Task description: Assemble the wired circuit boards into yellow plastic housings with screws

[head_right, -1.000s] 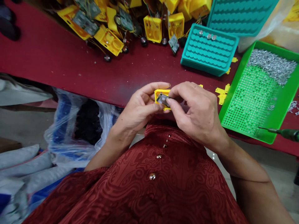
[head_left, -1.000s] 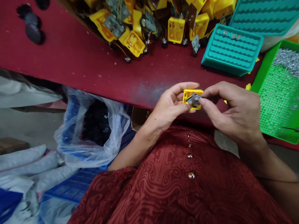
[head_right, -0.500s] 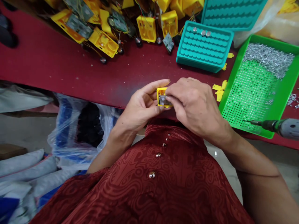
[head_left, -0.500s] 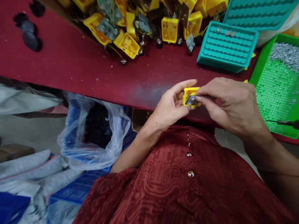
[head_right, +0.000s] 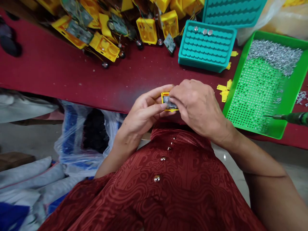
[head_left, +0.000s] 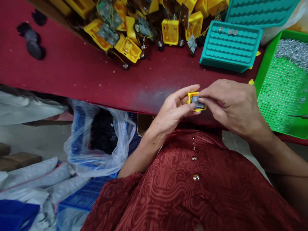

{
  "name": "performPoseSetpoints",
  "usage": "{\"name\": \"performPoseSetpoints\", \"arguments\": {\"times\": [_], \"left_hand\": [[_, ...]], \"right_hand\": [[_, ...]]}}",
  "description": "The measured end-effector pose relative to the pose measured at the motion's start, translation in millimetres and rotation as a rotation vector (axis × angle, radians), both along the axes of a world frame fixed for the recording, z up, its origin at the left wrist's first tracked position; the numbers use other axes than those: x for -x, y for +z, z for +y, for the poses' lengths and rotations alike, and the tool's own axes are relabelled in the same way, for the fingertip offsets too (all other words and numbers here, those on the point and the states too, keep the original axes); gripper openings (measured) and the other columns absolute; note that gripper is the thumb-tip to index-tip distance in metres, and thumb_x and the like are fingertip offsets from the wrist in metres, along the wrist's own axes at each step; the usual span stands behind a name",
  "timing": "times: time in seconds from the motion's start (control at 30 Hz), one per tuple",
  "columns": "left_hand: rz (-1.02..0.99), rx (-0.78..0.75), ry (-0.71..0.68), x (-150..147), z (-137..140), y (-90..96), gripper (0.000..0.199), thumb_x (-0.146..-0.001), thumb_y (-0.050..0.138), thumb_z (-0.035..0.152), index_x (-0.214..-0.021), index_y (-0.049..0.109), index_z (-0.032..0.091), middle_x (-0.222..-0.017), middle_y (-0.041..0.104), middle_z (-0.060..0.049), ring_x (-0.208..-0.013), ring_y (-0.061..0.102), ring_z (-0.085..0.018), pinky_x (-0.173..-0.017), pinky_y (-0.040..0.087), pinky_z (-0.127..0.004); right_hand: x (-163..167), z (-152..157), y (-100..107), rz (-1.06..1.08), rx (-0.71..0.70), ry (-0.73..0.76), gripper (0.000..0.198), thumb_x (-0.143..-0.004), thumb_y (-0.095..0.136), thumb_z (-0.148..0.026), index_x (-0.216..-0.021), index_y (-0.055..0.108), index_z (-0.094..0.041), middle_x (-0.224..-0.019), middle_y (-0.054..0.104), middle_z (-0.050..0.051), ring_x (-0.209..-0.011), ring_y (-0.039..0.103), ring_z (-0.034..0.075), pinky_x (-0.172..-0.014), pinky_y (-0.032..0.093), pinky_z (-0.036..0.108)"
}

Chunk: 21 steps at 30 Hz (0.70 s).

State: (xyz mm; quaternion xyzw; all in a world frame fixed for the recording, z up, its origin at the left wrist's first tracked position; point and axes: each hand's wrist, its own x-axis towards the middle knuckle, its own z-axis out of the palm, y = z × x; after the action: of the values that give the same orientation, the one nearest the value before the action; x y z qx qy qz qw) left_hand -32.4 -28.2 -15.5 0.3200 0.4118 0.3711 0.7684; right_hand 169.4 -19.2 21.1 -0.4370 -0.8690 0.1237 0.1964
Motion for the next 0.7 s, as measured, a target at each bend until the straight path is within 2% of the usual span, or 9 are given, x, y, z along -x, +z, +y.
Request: {"name": "performPoseSetpoints", "arguments": {"times": [0.17, 0.27, 0.33, 0.43, 0.57, 0.63, 0.7], "left_hand": [[0.019, -0.042, 0.061, -2.6, -0.6, -1.9, 0.054, -0.08, 0.089, 0.03, -0.131, 0.074, 0.021, -0.128, 0.08, -0.007, -0.11, 0.079, -0.021, -0.083, 0.068, -0.026], [0.026, -0.027, 0.081, -3.5, -1.4, 0.8, 0.051, -0.082, 0.087, 0.03, -0.131, 0.074, 0.02, -0.122, 0.082, -0.006, -0.104, 0.08, -0.021, -0.08, 0.069, -0.027], [0.025, -0.012, 0.081, -4.0, -2.0, 3.9, 0.05, -0.083, 0.086, 0.028, -0.131, 0.074, 0.019, -0.12, 0.083, -0.007, -0.101, 0.081, -0.02, -0.079, 0.069, -0.026], [0.035, -0.003, 0.095, -4.8, -3.5, 6.2, 0.051, -0.084, 0.084, 0.027, -0.133, 0.072, 0.018, -0.119, 0.083, -0.008, -0.1, 0.08, -0.02, -0.077, 0.068, -0.026], [0.079, -0.023, 0.097, -6.7, -7.4, 1.7, 0.053, -0.084, 0.083, 0.029, -0.134, 0.07, 0.017, -0.117, 0.082, -0.008, -0.099, 0.08, -0.021, -0.075, 0.068, -0.027], [0.101, -0.06, 0.093, -8.1, -9.0, -1.5, 0.05, -0.085, 0.082, 0.029, -0.132, 0.071, 0.018, -0.115, 0.082, -0.007, -0.097, 0.08, -0.02, -0.073, 0.068, -0.027], [0.113, -0.093, 0.092, -10.1, -8.6, -3.6, 0.047, -0.085, 0.081, 0.029, -0.13, 0.072, 0.019, -0.115, 0.082, -0.007, -0.096, 0.08, -0.02, -0.073, 0.068, -0.027]], "right_hand": [[3.5, -2.1, -2.8, 0.054, -0.126, -0.025, 0.02, -0.108, 0.059, -0.028, -0.107, 0.073, -0.014, -0.095, 0.075, 0.009, -0.088, 0.068, 0.02, -0.081, 0.052, 0.034], [2.7, -2.2, -1.8, 0.079, -0.132, -0.025, 0.021, -0.109, 0.057, -0.029, -0.105, 0.075, -0.019, -0.112, 0.074, 0.01, -0.1, 0.069, 0.019, -0.087, 0.055, 0.034], [1.0, -2.3, -2.6, 0.122, -0.129, -0.05, 0.019, -0.108, 0.058, -0.026, -0.106, 0.076, -0.02, -0.116, 0.072, 0.01, -0.105, 0.068, 0.019, -0.088, 0.057, 0.033], [-1.2, -2.0, -7.2, 0.153, -0.15, -0.054, 0.018, -0.108, 0.058, -0.024, -0.103, 0.075, -0.021, -0.106, 0.07, 0.007, -0.099, 0.067, 0.016, -0.083, 0.056, 0.031], [-0.5, 0.7, -16.0, 0.138, -0.272, 0.022, 0.017, -0.105, 0.06, -0.019, -0.095, 0.074, -0.02, -0.099, 0.069, 0.006, -0.089, 0.06, 0.016, -0.077, 0.052, 0.03], [-0.2, 0.0, -18.2, 0.088, -0.266, 0.026, 0.022, -0.105, 0.058, -0.018, -0.087, 0.071, -0.019, -0.098, 0.069, 0.006, -0.088, 0.056, 0.017, -0.076, 0.05, 0.03], [-3.0, -5.8, -16.8, 0.07, -0.181, -0.013, 0.024, -0.106, 0.055, -0.02, -0.088, 0.071, -0.02, -0.101, 0.069, 0.006, -0.09, 0.057, 0.018, -0.078, 0.05, 0.032]]}}
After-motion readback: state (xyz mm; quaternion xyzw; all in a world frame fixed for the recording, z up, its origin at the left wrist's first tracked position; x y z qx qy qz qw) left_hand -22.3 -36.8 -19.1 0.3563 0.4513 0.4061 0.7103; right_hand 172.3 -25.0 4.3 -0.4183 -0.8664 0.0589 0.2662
